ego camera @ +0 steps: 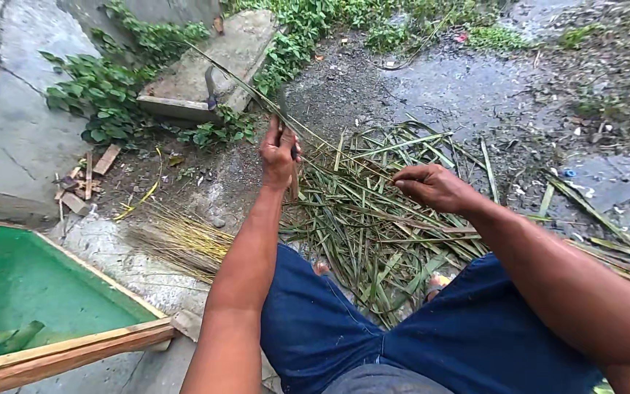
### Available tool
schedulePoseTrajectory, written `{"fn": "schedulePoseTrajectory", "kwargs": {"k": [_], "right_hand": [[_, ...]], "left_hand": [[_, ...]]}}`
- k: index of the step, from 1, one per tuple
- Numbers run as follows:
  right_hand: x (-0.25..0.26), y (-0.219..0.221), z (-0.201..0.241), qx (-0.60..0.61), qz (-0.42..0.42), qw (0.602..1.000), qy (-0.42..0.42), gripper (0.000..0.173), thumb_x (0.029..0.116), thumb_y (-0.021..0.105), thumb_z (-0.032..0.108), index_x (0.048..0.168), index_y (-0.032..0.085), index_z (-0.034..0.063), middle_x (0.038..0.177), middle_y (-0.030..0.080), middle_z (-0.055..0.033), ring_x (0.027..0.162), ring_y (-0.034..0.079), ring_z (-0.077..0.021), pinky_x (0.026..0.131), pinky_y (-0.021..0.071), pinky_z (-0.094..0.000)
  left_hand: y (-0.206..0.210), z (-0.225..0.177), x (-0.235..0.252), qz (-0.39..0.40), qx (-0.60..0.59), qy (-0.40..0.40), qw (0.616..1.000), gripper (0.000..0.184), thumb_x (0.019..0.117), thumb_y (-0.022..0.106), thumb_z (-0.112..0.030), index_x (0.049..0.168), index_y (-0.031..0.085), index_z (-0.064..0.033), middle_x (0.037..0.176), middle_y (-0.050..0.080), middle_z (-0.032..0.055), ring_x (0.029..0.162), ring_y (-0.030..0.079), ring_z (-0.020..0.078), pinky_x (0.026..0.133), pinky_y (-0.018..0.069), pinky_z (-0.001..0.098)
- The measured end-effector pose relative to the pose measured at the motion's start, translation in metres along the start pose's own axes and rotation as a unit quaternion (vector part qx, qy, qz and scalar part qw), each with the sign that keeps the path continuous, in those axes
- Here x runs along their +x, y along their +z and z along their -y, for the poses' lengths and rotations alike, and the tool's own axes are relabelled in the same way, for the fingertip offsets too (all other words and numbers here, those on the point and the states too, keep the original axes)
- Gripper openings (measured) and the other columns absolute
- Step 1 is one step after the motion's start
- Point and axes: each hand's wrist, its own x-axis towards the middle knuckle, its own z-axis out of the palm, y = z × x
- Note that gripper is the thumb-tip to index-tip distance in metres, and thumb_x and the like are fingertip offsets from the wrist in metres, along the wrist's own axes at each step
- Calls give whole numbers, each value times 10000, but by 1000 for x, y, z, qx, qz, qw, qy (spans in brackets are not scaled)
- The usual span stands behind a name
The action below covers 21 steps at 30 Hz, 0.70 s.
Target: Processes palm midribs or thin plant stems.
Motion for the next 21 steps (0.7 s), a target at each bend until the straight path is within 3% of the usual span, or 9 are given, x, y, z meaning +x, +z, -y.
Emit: {"fn": "schedulePoseTrajectory", "kwargs": {"k": [3,7,12,17,21], "right_hand": [[-5,-8,0,-1,4,1000,10,217,1064,530,150,1090,737,89,745,646,-1,547,538,-64,519,481,-262],[-5,-17,-7,-1,-4,1000,5,222,1055,527,146,1078,742,98,711,628,23,527,521,-47,498,465,-242],[-5,-20,-8,-2,0,1000,-16,222,1039,527,143,1050,744,103,699,616,45,515,500,-23,477,443,-217],[-12,-30,-13,-53,5,998,-44,227,1014,524,161,1026,746,113,783,655,64,579,533,3,529,478,-208],[-19,-44,-18,-105,-16,992,-65,224,986,533,160,1030,747,112,896,691,55,726,606,7,658,533,-219]], "left_hand": [[-12,-1,20,-61,-22,1,998,536,1090,463,-170,1585,275,-83,893,601,-14,610,603,84,509,549,235],[-10,9,22,-38,-56,19,998,565,1077,472,-135,1591,244,-74,907,598,-17,677,625,95,589,571,241],[-16,9,37,-69,-85,1,994,548,1088,446,-170,1594,237,-128,882,599,9,631,613,121,545,563,259],[-40,16,47,-101,-101,20,990,522,1085,422,-136,1580,256,-147,896,605,12,628,617,126,532,564,268],[-57,15,50,-142,-94,11,985,512,1101,382,-133,1598,265,-169,869,596,16,614,609,133,525,561,279]]}}
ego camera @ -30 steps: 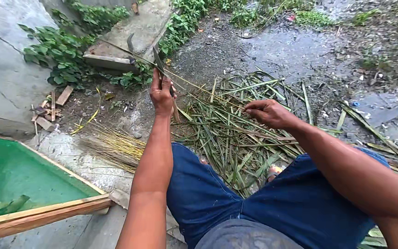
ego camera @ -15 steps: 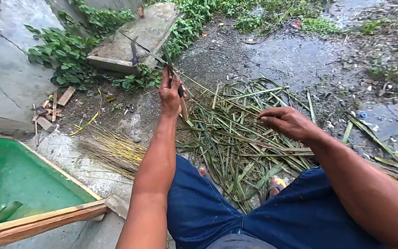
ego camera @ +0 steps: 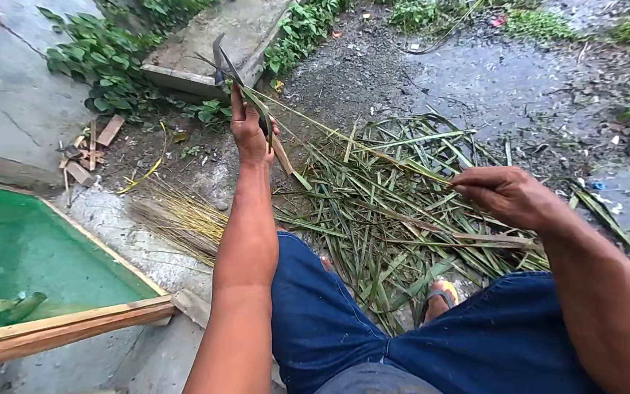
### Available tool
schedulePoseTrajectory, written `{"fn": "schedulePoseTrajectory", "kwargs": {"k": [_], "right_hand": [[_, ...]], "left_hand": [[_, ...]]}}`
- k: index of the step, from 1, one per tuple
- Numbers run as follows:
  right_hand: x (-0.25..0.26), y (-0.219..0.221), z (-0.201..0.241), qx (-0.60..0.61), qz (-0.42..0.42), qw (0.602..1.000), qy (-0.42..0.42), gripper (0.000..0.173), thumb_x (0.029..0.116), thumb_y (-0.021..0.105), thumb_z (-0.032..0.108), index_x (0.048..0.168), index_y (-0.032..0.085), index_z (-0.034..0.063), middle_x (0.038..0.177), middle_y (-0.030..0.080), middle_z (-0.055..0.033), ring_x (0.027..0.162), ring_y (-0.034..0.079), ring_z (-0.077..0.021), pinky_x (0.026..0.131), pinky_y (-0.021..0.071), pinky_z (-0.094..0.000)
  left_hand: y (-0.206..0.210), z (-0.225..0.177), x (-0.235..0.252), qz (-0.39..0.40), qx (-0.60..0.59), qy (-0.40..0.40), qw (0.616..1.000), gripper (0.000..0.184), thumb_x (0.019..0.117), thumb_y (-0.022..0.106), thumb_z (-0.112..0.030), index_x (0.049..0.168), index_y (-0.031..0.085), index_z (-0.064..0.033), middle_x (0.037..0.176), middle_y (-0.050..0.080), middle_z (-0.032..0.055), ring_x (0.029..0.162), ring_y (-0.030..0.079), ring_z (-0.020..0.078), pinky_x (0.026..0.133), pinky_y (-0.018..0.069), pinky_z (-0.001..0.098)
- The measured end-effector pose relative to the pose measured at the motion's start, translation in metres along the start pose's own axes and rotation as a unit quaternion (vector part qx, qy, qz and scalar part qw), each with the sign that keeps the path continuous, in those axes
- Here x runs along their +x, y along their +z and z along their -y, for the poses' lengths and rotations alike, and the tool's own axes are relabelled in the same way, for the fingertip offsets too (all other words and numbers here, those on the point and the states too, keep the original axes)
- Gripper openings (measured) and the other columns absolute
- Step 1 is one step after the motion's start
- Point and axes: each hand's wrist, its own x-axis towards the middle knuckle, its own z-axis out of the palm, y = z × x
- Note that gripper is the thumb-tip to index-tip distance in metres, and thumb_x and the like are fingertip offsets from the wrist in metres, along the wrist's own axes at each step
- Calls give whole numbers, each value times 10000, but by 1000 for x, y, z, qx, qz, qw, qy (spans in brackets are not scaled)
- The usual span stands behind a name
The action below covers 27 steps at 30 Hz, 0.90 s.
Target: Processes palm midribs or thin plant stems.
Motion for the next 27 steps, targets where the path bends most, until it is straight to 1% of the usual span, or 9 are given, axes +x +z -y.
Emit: {"fn": "schedulePoseTrajectory", "kwargs": {"k": [10,13,16,18,21,22,23,24,27], "right_hand": [[-31,-45,-25,-72,-25,996,49,257,995,515,220,1036,742,107,825,676,24,630,585,-60,580,526,-326],[-52,-61,-43,-71,-47,991,99,272,1014,509,266,1058,741,131,753,650,11,549,533,-83,512,477,-345],[-68,-72,-59,-67,-83,983,150,292,1020,517,333,1088,739,156,698,614,10,502,508,-89,475,465,-342],[-69,-72,-56,-60,-93,978,175,256,1032,534,255,1096,733,108,713,628,-26,521,528,-121,511,485,-376],[-61,-67,-52,-62,-90,973,206,184,1049,554,124,1099,719,60,757,642,-83,585,573,-191,588,512,-465],[-58,-65,-55,-63,-86,972,211,178,1051,551,117,1097,715,65,773,643,-82,595,572,-190,594,509,-463],[-56,-63,-59,-60,-81,971,215,182,1054,545,117,1097,716,73,776,640,-79,596,569,-190,587,507,-457],[-54,-62,-61,-56,-79,971,220,185,1058,544,120,1093,720,78,767,635,-76,587,559,-187,575,498,-449],[-49,-58,-68,-42,-68,971,226,212,1065,539,137,1095,746,107,707,625,-53,543,531,-164,533,475,-420]], "left_hand": [[-27,-2,7,-24,6,-14,1000,466,1108,386,-177,1569,318,-190,825,582,0,631,608,136,534,551,282],[-34,2,15,-49,-29,-30,998,238,1132,343,-276,1318,481,-227,753,615,-22,586,624,125,482,547,280],[-48,4,17,-73,68,-81,992,440,1125,388,-303,1559,334,-256,812,565,-4,579,584,121,471,528,277],[-55,11,7,-16,301,-161,940,508,1100,462,-266,1583,346,-159,891,580,59,602,549,116,517,504,279],[-56,33,-6,173,570,-320,737,421,1052,573,-247,1454,552,-121,1106,637,253,807,602,347,728,509,550],[-56,39,-8,185,587,-356,703,403,1058,569,-268,1440,571,-140,1133,635,254,849,609,361,760,505,571],[-57,42,-10,161,578,-370,709,391,1065,551,-283,1432,575,-151,1085,629,211,802,588,307,718,505,514],[-57,43,-10,117,539,-367,749,394,1069,536,-299,1434,566,-156,1002,610,145,721,552,228,641,494,422],[-45,33,-9,1,293,-304,907,392,1071,540,-319,1427,529,-157,843,588,29,595,561,115,508,503,276]]}}
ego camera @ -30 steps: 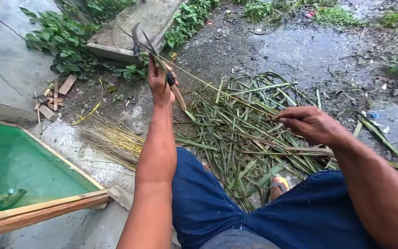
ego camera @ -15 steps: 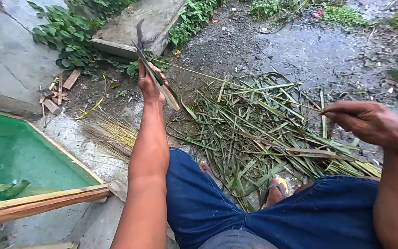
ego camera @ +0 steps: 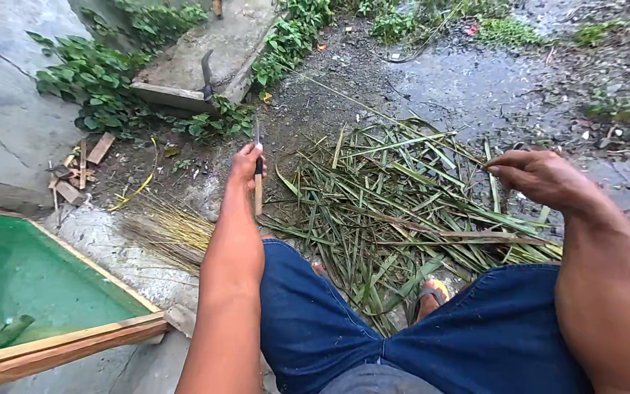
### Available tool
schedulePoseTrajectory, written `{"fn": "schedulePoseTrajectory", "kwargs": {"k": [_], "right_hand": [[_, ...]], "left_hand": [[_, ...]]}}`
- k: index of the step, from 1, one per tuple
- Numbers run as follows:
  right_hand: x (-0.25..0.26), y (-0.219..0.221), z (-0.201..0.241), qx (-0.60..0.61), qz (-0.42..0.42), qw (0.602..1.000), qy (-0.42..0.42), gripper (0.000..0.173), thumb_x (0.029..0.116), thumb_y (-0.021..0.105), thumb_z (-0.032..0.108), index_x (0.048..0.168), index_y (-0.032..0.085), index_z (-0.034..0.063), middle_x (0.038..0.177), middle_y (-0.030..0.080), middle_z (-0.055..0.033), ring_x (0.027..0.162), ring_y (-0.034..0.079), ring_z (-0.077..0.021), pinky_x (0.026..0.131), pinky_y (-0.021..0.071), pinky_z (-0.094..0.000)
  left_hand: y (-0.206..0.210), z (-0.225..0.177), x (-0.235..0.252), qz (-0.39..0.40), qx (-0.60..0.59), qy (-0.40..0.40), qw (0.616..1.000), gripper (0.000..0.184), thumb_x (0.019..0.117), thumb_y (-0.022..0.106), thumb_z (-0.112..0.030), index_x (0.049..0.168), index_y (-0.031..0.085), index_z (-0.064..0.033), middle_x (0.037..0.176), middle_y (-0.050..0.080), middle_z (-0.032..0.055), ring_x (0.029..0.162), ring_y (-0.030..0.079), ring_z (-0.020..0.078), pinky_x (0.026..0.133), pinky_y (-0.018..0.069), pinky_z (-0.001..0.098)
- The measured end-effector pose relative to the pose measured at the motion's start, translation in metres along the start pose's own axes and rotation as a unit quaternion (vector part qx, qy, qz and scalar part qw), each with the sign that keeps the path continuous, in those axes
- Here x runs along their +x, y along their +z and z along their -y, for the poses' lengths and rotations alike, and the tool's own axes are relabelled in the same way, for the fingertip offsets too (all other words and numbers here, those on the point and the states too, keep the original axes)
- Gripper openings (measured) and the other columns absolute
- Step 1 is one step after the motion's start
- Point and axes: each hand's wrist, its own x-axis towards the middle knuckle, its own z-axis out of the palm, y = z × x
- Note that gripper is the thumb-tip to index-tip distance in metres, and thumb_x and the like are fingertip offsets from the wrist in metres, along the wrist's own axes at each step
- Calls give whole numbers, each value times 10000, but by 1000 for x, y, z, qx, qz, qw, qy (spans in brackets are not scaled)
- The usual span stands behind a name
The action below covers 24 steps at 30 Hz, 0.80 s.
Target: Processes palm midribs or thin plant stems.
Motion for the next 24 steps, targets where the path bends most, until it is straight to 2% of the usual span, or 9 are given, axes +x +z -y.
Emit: {"fn": "schedulePoseTrajectory", "kwargs": {"k": [2,5,7,9,11,14,16,19,24], "right_hand": [[5,5,0,6,26,1000,-6,222,1066,532,127,1098,751,103,705,624,-48,538,525,-161,528,475,-408],[10,11,12,24,48,999,1,236,1077,519,138,1110,745,77,710,628,-63,548,540,-166,536,483,-402],[11,15,30,126,18,992,18,245,1064,511,139,1148,703,12,780,627,-64,628,566,-144,628,524,-388],[13,25,39,286,-64,956,12,192,1001,515,172,1113,637,74,851,636,29,722,615,-73,730,577,-320],[17,28,45,337,-112,935,-14,147,987,542,181,1085,615,98,909,653,31,809,646,-92,815,586,-351],[22,33,47,318,-131,938,-34,122,1025,536,139,1065,607,48,858,661,9,747,656,-98,751,593,-332],[24,37,53,369,-136,918,-39,99,1047,495,101,1082,571,48,861,695,-2,745,700,-119,742,622,-337],[27,37,62,435,-162,884,-57,109,1073,418,81,1106,520,60,896,711,-26,786,733,-165,773,642,-374],[30,32,65,498,-185,843,-80,136,1092,350,84,1109,484,91,915,702,-28,821,735,-193,816,638,-404]], "left_hand": [[8,-14,-9,20,-147,63,987,350,1084,505,-315,1403,508,-172,832,590,2,613,600,121,515,537,277],[25,-31,-24,54,-196,129,971,323,1098,464,-302,1382,490,-151,902,673,24,672,669,137,519,558,267],[35,-36,-32,92,-165,146,971,313,1093,466,-273,1365,502,-123,887,683,27,653,670,130,495,551,252],[49,-40,-41,137,-131,137,972,298,1095,463,-301,1337,520,-136,843,647,-6,617,633,107,485,537,244],[65,-44,-52,168,-103,134,971,260,1090,479,-307,1289,535,-149,816,605,-32,593,602,83,481,534,233],[90,-49,-72,200,-22,142,969,194,1048,545,-194,1229,572,-129,815,574,-41,577,559,52,503,519,212],[107,-48,-85,217,63,139,964,264,1037,562,-151,1291,579,-79,875,591,11,575,550,69,513,517,236],[126,-40,-93,251,168,128,945,353,1055,575,-214,1376,561,-67,1035,648,85,595,583,105,533,541,283],[140,-31,-100,304,139,105,937,305,1054,590,-224,1321,589,-77,1010,672,63,556,567,90,498,515,247]]}}
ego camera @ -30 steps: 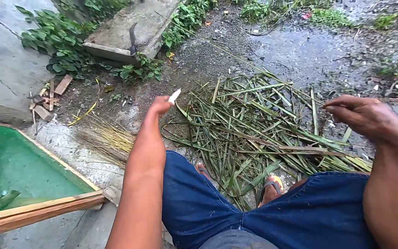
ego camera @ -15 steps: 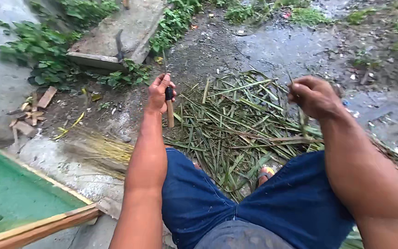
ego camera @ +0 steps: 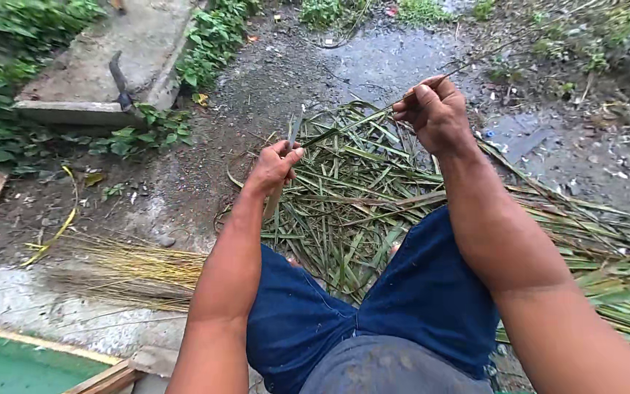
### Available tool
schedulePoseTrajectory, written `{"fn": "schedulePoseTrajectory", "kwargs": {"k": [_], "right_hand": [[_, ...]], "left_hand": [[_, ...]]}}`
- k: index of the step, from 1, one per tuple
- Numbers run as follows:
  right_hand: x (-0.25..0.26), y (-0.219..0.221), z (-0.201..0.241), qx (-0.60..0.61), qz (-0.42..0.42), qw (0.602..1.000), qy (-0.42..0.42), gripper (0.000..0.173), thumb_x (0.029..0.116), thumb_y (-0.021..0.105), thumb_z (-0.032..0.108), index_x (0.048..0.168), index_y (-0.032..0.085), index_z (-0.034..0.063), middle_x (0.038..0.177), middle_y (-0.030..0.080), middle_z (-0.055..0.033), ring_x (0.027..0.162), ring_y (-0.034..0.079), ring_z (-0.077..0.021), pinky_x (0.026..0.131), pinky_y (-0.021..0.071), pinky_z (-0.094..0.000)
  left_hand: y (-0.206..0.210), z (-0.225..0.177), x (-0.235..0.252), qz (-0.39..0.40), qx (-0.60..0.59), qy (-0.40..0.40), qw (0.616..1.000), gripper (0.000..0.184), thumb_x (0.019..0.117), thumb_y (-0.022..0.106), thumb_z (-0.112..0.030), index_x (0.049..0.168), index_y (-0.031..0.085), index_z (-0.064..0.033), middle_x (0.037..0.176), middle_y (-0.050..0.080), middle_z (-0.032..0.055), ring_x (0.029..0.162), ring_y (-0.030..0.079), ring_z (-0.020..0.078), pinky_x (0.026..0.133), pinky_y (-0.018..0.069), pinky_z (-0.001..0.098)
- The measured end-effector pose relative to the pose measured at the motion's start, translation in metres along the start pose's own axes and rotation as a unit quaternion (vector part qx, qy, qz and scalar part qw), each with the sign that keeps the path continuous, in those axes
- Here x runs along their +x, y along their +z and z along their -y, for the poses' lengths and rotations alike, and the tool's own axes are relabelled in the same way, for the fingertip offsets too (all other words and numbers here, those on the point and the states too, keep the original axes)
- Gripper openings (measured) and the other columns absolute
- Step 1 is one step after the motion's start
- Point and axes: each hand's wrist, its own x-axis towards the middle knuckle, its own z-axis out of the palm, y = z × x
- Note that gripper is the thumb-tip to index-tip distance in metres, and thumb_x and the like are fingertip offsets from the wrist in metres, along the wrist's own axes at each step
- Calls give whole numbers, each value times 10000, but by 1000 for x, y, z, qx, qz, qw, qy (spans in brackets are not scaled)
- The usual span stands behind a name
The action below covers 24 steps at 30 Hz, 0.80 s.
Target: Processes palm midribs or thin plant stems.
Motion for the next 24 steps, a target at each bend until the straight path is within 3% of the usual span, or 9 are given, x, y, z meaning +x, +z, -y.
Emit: {"fn": "schedulePoseTrajectory", "kwargs": {"k": [4,7,9,11,13,16,21,22,24], "right_hand": [[-5,15,-5,-2,44,999,15,109,1060,395,58,1088,497,88,910,695,-36,818,728,-196,815,635,-421],[-12,32,-15,-69,101,992,38,103,1038,475,56,1064,570,26,879,715,-68,758,729,-191,761,644,-415],[-14,42,-17,-101,125,986,51,144,1040,490,53,1082,611,-13,918,735,-93,757,738,-187,746,651,-392],[-13,46,-17,-132,125,982,42,161,1052,494,48,1092,631,-27,951,748,-97,778,747,-172,759,653,-366],[-11,47,-19,-183,103,978,17,165,1058,506,65,1100,646,-14,960,756,-82,802,754,-153,783,652,-349],[-11,50,-22,-284,81,955,-34,174,1053,535,100,1090,672,-1,926,759,-57,794,747,-102,786,642,-303],[-13,64,-27,-370,93,920,-85,194,1039,557,128,1064,700,-1,901,760,-77,793,744,-97,797,627,-298],[-13,66,-26,-377,96,917,-88,193,1038,559,129,1059,705,4,908,760,-74,803,743,-98,810,622,-299],[-14,68,-25,-386,103,911,-100,190,1033,559,117,1052,711,5,919,761,-80,820,742,-109,830,613,-309]], "left_hand": [[10,-3,1,-12,-80,31,996,161,1050,583,-158,1169,607,-52,806,647,31,518,558,78,457,499,213],[21,-6,0,-22,-98,41,994,144,1041,593,-151,1142,604,-49,784,624,25,515,548,75,457,500,216],[27,-8,0,-47,-63,39,996,251,1046,602,-211,1249,603,-63,896,659,57,540,576,95,473,521,242],[27,-2,2,-77,12,21,997,469,1057,584,-345,1450,521,-97,1030,677,118,612,636,165,549,579,341],[26,9,5,-99,46,2,994,553,1072,509,-451,1524,463,-136,978,652,136,588,606,198,555,569,390],[38,3,-4,-79,58,-7,995,508,1098,355,-504,1415,496,-132,805,562,93,549,545,204,530,530,400],[70,-14,-15,-68,182,142,970,425,1110,392,-355,1254,625,-30,860,652,134,742,631,260,718,527,494],[70,-10,-9,-73,196,136,968,438,1111,390,-370,1237,635,-29,874,661,148,774,645,283,741,527,518],[60,7,12,-72,199,44,976,502,1118,345,-427,1238,626,-28,942,666,210,858,663,360,801,516,595]]}}
